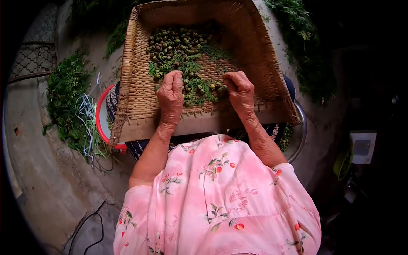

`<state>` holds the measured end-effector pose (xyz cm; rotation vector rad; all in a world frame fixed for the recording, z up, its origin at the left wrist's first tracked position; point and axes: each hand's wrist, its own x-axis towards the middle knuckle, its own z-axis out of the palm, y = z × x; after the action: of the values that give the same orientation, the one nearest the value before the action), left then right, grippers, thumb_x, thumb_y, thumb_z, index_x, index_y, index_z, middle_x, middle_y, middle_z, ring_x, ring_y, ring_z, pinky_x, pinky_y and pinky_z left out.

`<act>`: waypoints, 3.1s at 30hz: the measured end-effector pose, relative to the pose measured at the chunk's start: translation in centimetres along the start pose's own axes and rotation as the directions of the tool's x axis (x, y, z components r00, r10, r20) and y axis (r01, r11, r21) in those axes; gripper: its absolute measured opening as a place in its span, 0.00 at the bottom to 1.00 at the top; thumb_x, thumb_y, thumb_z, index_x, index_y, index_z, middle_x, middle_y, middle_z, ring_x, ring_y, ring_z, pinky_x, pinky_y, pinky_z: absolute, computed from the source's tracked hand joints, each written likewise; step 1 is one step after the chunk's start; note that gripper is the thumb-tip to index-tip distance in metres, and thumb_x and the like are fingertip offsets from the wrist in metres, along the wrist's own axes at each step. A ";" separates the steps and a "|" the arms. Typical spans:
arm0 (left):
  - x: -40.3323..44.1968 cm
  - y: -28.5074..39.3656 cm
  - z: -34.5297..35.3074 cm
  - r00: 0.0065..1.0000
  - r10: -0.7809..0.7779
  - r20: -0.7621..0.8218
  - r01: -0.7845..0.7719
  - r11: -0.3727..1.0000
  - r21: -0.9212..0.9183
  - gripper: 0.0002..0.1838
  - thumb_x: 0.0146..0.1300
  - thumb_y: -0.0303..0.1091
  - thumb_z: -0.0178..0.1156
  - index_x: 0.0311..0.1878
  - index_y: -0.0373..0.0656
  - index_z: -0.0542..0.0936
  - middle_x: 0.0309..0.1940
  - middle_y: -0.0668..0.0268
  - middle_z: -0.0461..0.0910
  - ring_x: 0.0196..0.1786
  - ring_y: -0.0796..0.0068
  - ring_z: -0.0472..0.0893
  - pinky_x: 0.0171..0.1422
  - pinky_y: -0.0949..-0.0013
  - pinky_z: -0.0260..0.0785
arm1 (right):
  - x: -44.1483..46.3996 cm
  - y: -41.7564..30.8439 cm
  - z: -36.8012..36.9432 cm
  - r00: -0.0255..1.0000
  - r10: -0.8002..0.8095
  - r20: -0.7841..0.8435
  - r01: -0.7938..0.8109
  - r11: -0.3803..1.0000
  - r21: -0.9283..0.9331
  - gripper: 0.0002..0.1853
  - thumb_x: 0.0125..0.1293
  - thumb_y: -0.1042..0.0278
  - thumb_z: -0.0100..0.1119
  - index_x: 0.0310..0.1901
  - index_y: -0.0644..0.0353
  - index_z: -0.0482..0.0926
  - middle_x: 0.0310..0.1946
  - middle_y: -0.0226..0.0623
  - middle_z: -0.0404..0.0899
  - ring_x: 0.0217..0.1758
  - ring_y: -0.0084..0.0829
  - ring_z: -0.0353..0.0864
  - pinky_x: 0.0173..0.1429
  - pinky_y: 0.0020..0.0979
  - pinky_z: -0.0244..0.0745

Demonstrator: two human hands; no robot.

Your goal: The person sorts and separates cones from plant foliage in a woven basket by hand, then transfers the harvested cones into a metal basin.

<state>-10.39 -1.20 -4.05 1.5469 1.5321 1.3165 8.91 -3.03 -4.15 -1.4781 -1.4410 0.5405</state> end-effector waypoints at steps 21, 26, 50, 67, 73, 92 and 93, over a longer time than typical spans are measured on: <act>0.8 -1.3 -1.1 0.817 -0.409 0.407 0.576 0.526 -0.626 0.10 0.68 0.33 0.51 0.45 0.38 0.76 0.33 0.64 0.80 0.27 0.80 0.78 0.23 0.81 0.66 | 0.6 -1.9 0.9 0.990 0.004 0.138 -0.002 1.000 -0.014 0.10 0.55 0.80 0.60 0.40 0.60 0.78 0.31 0.37 0.74 0.30 0.33 0.75 0.35 0.29 0.70; 1.1 -1.2 -1.2 0.762 -0.404 0.506 0.648 0.482 -0.590 0.19 0.67 0.46 0.53 0.42 0.37 0.76 0.29 0.67 0.77 0.25 0.82 0.76 0.21 0.81 0.65 | 0.8 -6.1 3.8 0.960 -0.109 0.259 0.054 0.976 0.210 0.09 0.57 0.80 0.58 0.40 0.61 0.78 0.32 0.38 0.76 0.35 0.34 0.79 0.37 0.31 0.72; 1.4 -1.8 -1.1 0.755 -0.436 0.490 0.654 0.437 -0.618 0.15 0.67 0.44 0.54 0.42 0.39 0.76 0.28 0.66 0.77 0.19 0.84 0.73 0.14 0.84 0.57 | 3.2 -0.6 5.5 0.981 0.093 0.171 -0.111 0.989 0.096 0.08 0.58 0.72 0.60 0.39 0.62 0.79 0.31 0.39 0.76 0.33 0.35 0.78 0.38 0.33 0.72; 1.9 -1.8 -1.8 0.676 -0.486 0.554 0.714 0.248 -0.654 0.20 0.64 0.49 0.56 0.39 0.39 0.76 0.28 0.64 0.76 0.20 0.80 0.72 0.15 0.82 0.59 | 7.1 2.2 8.0 0.954 -0.226 0.198 0.283 0.895 -0.345 0.06 0.51 0.75 0.60 0.30 0.52 0.81 0.36 0.35 0.75 0.43 0.41 0.71 0.45 0.39 0.67; 2.0 -1.5 -1.8 0.681 -0.475 0.557 0.711 0.250 -0.657 0.19 0.64 0.49 0.56 0.39 0.39 0.75 0.28 0.64 0.76 0.20 0.81 0.72 0.16 0.83 0.60 | 7.9 2.3 8.7 0.938 -0.191 0.288 0.303 0.856 -0.419 0.08 0.48 0.73 0.63 0.33 0.51 0.81 0.38 0.36 0.74 0.45 0.42 0.70 0.46 0.40 0.66; 2.0 -1.8 -1.9 0.659 -0.523 0.541 0.721 0.233 -0.653 0.20 0.66 0.50 0.54 0.42 0.39 0.76 0.29 0.65 0.77 0.22 0.81 0.74 0.17 0.83 0.61 | 4.5 -4.1 5.4 0.924 -0.118 0.363 0.028 0.970 0.242 0.08 0.55 0.75 0.63 0.38 0.60 0.80 0.37 0.40 0.78 0.41 0.38 0.79 0.43 0.33 0.73; 2.0 -2.1 -1.9 0.674 -0.485 0.556 0.717 0.252 -0.650 0.20 0.66 0.49 0.54 0.42 0.39 0.76 0.29 0.65 0.77 0.21 0.81 0.74 0.17 0.83 0.61 | 4.7 -3.6 4.9 0.942 -0.131 0.309 0.071 0.978 0.197 0.07 0.56 0.76 0.61 0.38 0.60 0.80 0.34 0.40 0.78 0.37 0.36 0.80 0.40 0.31 0.74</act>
<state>-13.25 0.59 -4.81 0.3324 0.8736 1.0344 3.95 2.31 -1.83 -1.2003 -1.6587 0.8563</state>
